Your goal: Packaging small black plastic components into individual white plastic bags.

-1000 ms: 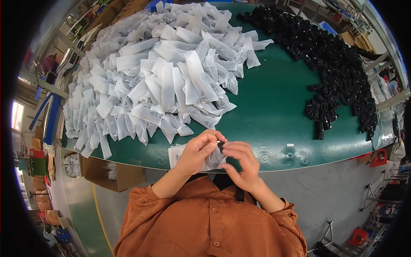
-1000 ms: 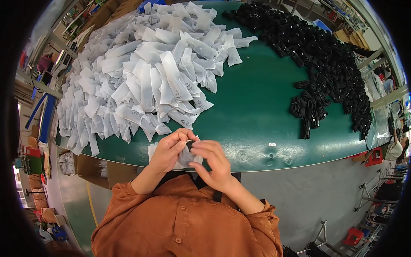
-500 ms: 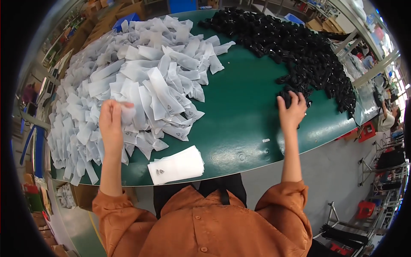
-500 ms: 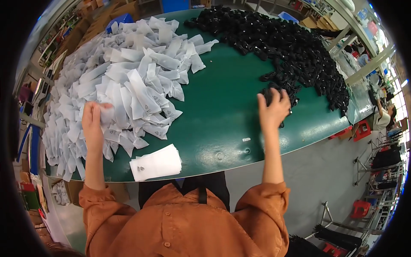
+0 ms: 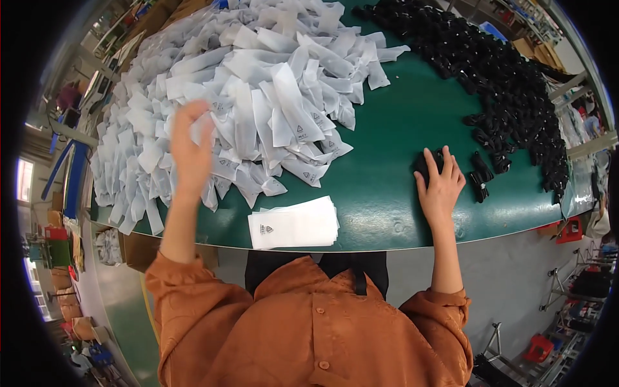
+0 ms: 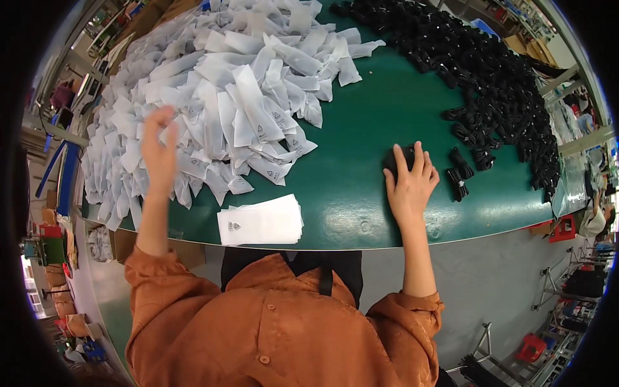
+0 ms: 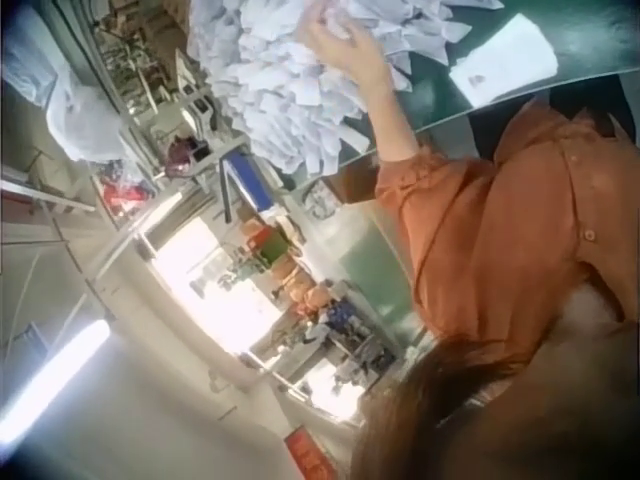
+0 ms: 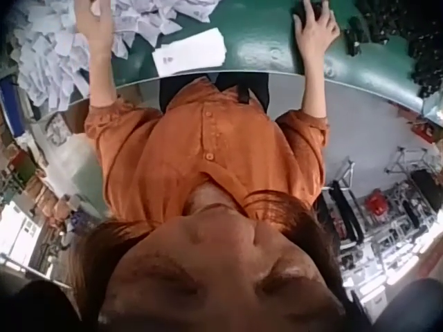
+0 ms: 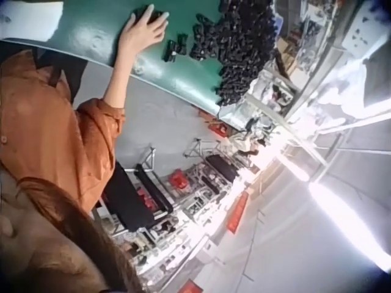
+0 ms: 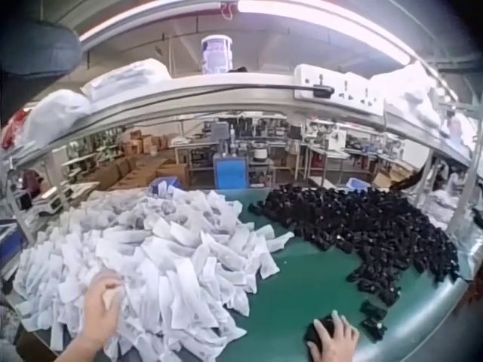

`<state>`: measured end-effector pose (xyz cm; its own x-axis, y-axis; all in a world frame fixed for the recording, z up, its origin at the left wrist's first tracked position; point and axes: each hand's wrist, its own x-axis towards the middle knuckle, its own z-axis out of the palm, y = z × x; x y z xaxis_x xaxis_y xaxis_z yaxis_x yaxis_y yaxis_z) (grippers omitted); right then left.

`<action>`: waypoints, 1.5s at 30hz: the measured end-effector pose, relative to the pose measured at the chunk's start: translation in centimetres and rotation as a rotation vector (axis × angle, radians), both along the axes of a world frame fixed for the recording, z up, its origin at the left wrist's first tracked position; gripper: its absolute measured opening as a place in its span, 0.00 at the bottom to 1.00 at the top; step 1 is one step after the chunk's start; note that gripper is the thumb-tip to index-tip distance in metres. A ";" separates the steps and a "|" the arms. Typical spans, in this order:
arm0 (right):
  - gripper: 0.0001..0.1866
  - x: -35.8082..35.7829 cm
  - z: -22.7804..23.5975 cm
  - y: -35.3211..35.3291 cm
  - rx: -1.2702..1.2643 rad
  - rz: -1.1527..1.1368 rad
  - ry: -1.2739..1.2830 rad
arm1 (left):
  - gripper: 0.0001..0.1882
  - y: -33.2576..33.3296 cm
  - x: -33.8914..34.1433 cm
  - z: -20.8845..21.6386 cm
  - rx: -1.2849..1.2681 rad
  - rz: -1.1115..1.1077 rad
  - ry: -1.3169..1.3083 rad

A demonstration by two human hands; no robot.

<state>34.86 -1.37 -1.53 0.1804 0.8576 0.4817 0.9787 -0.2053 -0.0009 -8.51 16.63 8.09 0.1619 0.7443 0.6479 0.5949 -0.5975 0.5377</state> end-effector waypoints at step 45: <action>0.22 -13.0 4.2 -3.7 0.136 0.584 0.811 | 0.02 -11.9 5.3 -3.7 -0.687 -0.467 -0.546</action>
<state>21.83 -5.03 2.70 0.0659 0.8634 0.5002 0.6199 0.3574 -0.6986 -3.23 4.71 4.37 0.3423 0.9236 0.1725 -0.0526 -0.1645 0.9850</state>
